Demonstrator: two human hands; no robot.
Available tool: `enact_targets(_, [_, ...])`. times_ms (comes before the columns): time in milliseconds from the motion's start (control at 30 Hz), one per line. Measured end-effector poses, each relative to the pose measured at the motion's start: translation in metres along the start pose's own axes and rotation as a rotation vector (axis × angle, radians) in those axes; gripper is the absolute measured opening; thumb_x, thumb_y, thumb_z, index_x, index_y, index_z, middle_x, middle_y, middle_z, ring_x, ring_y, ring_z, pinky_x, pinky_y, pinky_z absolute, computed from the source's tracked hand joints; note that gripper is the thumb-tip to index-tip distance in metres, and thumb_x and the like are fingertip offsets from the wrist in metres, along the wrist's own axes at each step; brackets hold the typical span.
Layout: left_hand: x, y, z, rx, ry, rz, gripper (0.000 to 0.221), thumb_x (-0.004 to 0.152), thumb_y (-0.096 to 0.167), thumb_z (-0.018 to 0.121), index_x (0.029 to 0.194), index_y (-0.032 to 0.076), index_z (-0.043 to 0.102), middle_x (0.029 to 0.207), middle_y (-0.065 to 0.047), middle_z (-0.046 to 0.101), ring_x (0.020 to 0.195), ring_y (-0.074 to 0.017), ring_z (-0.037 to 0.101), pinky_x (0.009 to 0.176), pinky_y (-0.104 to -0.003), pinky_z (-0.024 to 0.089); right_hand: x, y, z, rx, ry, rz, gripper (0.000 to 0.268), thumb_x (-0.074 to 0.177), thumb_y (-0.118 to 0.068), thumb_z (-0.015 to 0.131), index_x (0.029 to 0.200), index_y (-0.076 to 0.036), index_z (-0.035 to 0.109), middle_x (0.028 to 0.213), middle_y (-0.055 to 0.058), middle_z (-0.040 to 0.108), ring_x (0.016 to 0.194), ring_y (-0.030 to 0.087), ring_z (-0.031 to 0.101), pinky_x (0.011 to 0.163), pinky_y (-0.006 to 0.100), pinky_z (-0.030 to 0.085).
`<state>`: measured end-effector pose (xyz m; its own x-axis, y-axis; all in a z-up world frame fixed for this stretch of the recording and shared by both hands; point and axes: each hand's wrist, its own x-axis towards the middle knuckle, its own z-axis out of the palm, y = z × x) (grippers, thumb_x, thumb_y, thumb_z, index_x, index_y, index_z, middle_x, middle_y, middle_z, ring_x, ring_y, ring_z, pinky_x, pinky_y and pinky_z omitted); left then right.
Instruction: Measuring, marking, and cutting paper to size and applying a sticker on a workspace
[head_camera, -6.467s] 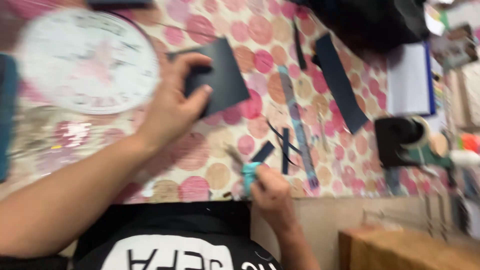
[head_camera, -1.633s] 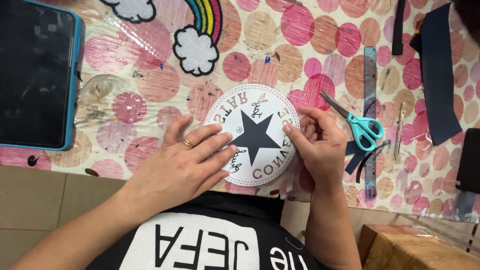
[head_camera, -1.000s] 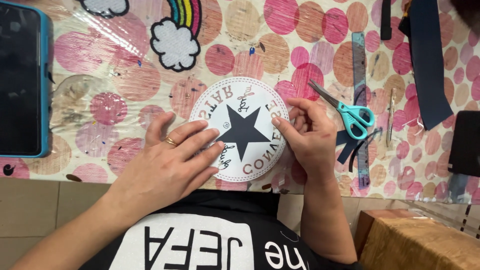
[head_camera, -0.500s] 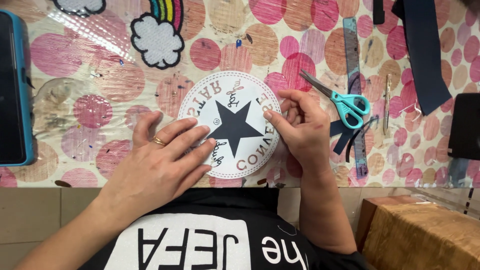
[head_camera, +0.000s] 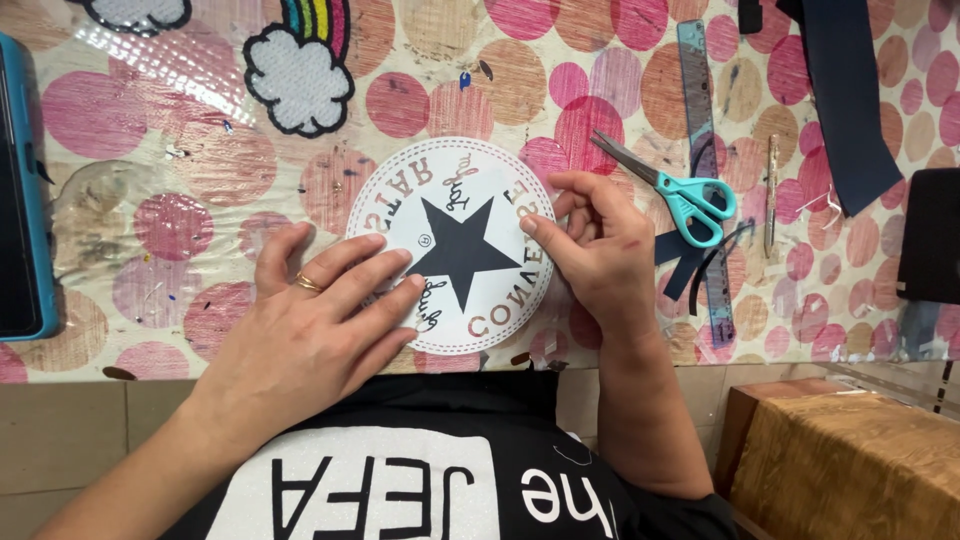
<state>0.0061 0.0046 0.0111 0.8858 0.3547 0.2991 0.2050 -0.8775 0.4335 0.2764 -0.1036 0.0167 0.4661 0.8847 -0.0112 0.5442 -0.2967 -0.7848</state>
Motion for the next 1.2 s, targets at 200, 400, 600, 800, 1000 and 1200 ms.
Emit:
enact_targets(200, [-0.0006, -0.0002, 0.0012, 0.010, 0.010, 0.000, 0.031, 0.099, 0.038, 0.066, 0.120, 0.016, 0.072, 0.134, -0.006, 0.067, 0.127, -0.0260, 0.059, 0.115, -0.055, 0.027, -0.0001, 0.0009, 0.0002, 0.012, 0.000, 0.013, 0.038, 0.087, -0.008, 0.086, 0.120, -0.002, 0.069, 0.088, -0.002, 0.057, 0.065, 0.002, 0.039, 0.057, 0.013, 0.037])
enact_targets(400, [-0.0011, -0.0005, 0.0017, 0.014, 0.012, -0.001, 0.031, 0.099, 0.038, 0.066, 0.120, 0.016, 0.072, 0.134, -0.005, 0.067, 0.128, -0.0259, 0.059, 0.115, -0.055, 0.027, -0.0004, 0.0022, 0.0009, 0.016, 0.012, 0.018, 0.038, 0.086, -0.008, 0.087, 0.120, -0.003, 0.069, 0.087, -0.003, 0.056, 0.064, 0.002, 0.038, 0.057, 0.014, 0.036])
enact_targets(600, [-0.0002, -0.0004, 0.0011, 0.020, 0.004, 0.003, 0.031, 0.099, 0.038, 0.065, 0.120, 0.016, 0.072, 0.135, -0.005, 0.067, 0.128, -0.0259, 0.059, 0.114, -0.055, 0.028, -0.0004, 0.0025, 0.0008, 0.016, 0.011, 0.023, 0.038, 0.086, -0.009, 0.087, 0.119, -0.004, 0.069, 0.087, -0.003, 0.056, 0.064, 0.002, 0.038, 0.057, 0.014, 0.036])
enact_targets(800, [0.0000, -0.0002, 0.0007, 0.015, 0.008, 0.001, 0.031, 0.099, 0.038, 0.065, 0.120, 0.016, 0.072, 0.134, -0.005, 0.067, 0.128, -0.0260, 0.059, 0.114, -0.056, 0.028, -0.0004, 0.0048, 0.0013, 0.015, 0.017, 0.021, 0.039, 0.086, -0.009, 0.087, 0.120, -0.003, 0.069, 0.086, -0.003, 0.056, 0.064, 0.001, 0.038, 0.057, 0.013, 0.036])
enact_targets(1000, [0.0003, -0.0003, 0.0002, 0.006, 0.002, 0.003, 0.032, 0.099, 0.038, 0.065, 0.121, 0.015, 0.071, 0.134, -0.006, 0.067, 0.128, -0.0267, 0.059, 0.114, -0.056, 0.028, -0.0004, 0.0032, 0.0003, 0.007, 0.009, 0.010, 0.038, 0.087, -0.009, 0.087, 0.120, -0.004, 0.069, 0.086, -0.003, 0.056, 0.064, 0.002, 0.037, 0.057, 0.014, 0.036])
enact_targets(1200, [0.0000, -0.0008, 0.0012, 0.011, 0.003, 0.006, 0.032, 0.099, 0.038, 0.065, 0.121, 0.015, 0.071, 0.135, -0.006, 0.067, 0.127, -0.0267, 0.060, 0.114, -0.056, 0.028, -0.0005, 0.0037, 0.0004, 0.000, 0.012, 0.008, 0.039, 0.086, -0.008, 0.087, 0.120, -0.003, 0.069, 0.087, -0.002, 0.057, 0.065, 0.002, 0.039, 0.058, 0.014, 0.037])
